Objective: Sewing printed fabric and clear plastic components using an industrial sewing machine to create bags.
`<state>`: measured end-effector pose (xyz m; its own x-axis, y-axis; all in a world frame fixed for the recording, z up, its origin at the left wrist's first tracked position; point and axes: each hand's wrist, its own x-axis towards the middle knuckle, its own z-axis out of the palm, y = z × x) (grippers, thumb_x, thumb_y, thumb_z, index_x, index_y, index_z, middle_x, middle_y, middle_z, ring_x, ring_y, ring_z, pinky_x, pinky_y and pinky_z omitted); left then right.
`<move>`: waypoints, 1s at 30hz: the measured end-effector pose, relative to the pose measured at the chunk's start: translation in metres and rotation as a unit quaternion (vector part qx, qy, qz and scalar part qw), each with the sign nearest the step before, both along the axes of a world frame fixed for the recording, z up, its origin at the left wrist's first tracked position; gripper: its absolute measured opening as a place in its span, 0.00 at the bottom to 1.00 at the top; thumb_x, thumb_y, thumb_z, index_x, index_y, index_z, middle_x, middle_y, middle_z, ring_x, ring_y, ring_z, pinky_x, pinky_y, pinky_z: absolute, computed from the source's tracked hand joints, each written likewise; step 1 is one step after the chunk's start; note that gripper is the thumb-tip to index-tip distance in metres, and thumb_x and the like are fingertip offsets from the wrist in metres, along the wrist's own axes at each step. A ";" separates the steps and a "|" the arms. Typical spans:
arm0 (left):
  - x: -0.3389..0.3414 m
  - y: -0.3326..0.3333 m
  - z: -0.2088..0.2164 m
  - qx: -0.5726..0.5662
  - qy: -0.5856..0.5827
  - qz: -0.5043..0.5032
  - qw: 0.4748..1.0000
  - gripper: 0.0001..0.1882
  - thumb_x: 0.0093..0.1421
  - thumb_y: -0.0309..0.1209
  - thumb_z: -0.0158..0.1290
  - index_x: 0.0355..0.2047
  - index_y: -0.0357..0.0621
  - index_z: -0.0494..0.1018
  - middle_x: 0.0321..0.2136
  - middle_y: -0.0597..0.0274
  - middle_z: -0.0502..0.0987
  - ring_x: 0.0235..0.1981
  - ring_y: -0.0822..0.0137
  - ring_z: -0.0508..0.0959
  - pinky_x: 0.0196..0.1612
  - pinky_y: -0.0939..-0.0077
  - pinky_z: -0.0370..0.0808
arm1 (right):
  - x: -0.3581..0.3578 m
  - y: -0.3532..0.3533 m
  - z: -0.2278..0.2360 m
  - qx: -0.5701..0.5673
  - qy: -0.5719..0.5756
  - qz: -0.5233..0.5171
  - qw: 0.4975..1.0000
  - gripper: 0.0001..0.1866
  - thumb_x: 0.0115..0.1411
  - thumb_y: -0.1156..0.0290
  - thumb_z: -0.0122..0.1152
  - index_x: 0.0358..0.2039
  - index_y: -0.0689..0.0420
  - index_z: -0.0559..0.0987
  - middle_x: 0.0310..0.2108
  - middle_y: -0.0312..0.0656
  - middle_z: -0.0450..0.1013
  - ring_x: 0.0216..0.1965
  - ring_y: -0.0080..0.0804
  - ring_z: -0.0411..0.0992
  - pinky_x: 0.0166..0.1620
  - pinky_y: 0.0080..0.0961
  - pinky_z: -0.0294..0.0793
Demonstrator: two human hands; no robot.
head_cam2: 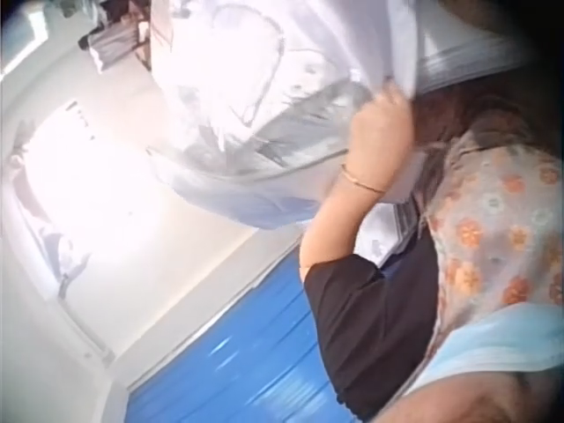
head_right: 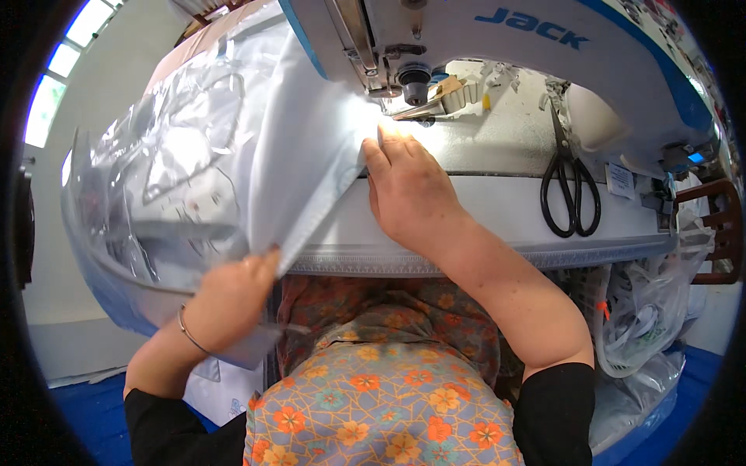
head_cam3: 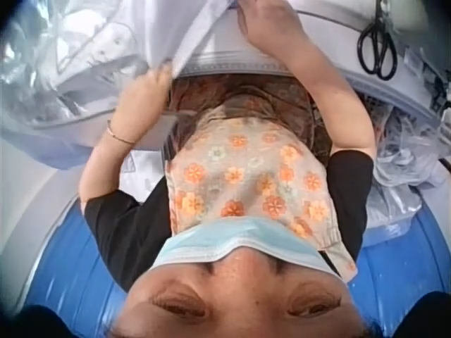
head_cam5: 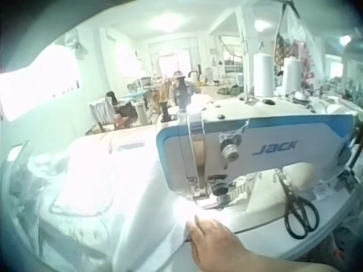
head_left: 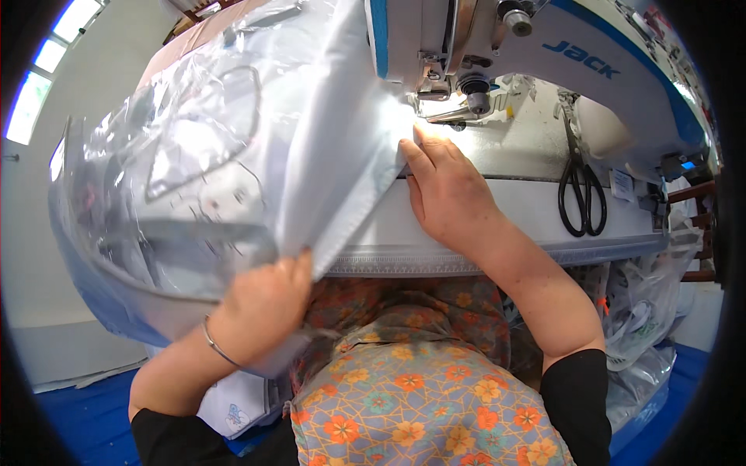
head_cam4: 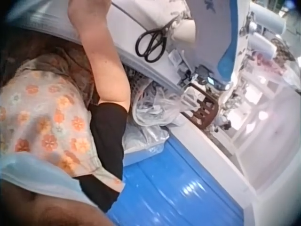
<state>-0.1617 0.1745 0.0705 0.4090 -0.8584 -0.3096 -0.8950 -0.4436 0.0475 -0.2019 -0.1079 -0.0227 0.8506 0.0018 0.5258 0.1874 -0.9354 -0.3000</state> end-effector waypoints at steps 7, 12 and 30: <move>-0.027 -0.065 -0.004 -0.093 0.221 0.010 0.971 0.08 0.59 0.23 0.52 0.38 0.33 0.71 0.23 0.43 0.76 0.24 0.40 0.79 0.27 0.49 0.76 | -0.010 -0.011 0.005 0.026 0.010 0.015 0.999 0.18 0.57 0.78 0.57 0.48 0.66 0.79 0.50 0.53 0.76 0.52 0.51 0.74 0.57 0.40 0.75; -0.013 -0.088 -0.015 -0.155 0.208 0.013 0.966 0.05 0.61 0.25 0.52 0.33 0.34 0.71 0.22 0.42 0.75 0.25 0.39 0.78 0.28 0.50 0.75 | -0.018 -0.012 0.012 0.016 -0.007 0.035 0.999 0.16 0.55 0.78 0.57 0.45 0.64 0.80 0.47 0.49 0.77 0.51 0.47 0.75 0.54 0.39 0.76; 0.001 0.016 0.034 -0.202 -0.110 -0.149 0.962 0.16 0.53 0.40 0.66 0.34 0.43 0.76 0.21 0.61 0.71 0.24 0.57 0.76 0.35 0.57 0.76 | -0.003 -0.003 0.026 -0.119 0.019 0.061 0.991 0.13 0.56 0.76 0.55 0.41 0.62 0.82 0.38 0.46 0.78 0.45 0.44 0.75 0.55 0.37 0.72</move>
<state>-0.1605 0.1905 0.1042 0.1435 -0.9797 0.1400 -0.9877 -0.1507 -0.0422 -0.2047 -0.1110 0.0036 0.8557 0.2261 0.4655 0.2966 -0.9514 -0.0831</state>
